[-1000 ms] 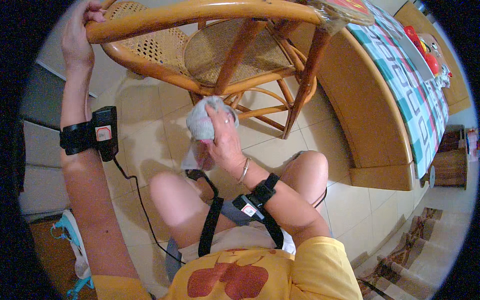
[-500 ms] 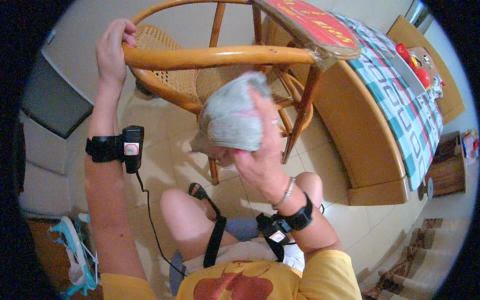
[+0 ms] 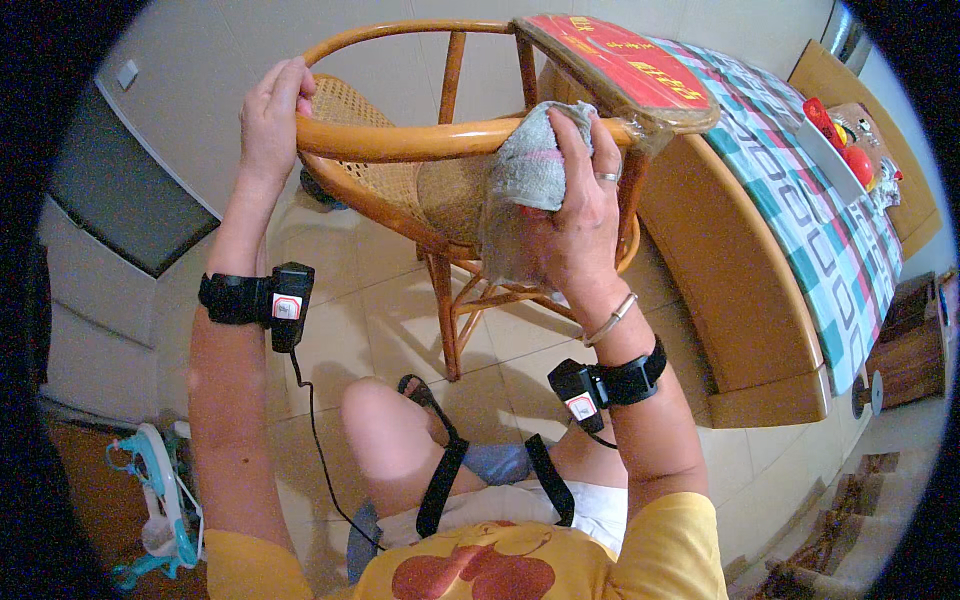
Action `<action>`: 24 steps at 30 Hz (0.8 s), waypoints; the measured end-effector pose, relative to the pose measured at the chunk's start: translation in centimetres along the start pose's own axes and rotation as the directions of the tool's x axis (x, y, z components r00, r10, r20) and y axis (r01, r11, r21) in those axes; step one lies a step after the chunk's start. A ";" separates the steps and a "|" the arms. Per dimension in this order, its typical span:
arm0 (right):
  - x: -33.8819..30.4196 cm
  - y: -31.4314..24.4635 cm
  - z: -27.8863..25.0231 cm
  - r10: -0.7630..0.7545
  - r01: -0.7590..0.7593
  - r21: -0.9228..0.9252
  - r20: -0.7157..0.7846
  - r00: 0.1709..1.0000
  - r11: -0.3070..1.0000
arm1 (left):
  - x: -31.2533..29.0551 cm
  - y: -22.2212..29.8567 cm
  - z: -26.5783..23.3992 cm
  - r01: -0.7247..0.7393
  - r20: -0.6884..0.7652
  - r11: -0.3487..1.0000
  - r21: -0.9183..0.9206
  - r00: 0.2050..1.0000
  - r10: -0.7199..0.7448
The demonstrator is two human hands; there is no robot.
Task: The person wipes a small round stool and then a rattan chair with a cloth. They sit on a blue plastic stool, lift the chair, and wipe the legs, seat, and backrest.
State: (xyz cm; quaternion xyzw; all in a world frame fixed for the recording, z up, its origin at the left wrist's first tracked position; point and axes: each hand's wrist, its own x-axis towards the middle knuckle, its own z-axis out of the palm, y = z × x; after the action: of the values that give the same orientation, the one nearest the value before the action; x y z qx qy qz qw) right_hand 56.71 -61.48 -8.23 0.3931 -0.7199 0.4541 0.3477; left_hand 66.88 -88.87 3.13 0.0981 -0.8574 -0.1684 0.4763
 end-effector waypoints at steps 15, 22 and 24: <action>3.1 11.0 -2.3 0.175 -0.168 0.168 -0.031 0.984 0.972 | -4.9 14.2 2.3 -0.067 0.172 0.976 -0.207 0.980 0.104; 4.9 13.4 -3.5 0.450 -0.466 0.309 0.127 0.884 0.829 | -2.9 12.7 3.6 -0.051 0.243 0.907 -0.417 0.956 0.165; 3.6 11.4 -6.2 0.480 -0.539 0.325 0.247 0.842 0.777 | -0.7 10.1 2.4 -0.144 0.177 0.970 -0.198 0.968 0.180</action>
State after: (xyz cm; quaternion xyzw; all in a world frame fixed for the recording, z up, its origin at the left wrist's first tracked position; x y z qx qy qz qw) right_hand 45.92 -53.42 -7.31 0.2764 -0.7207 0.6316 0.0727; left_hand 65.11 -78.87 5.25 -0.0338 -0.8856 -0.2157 0.4099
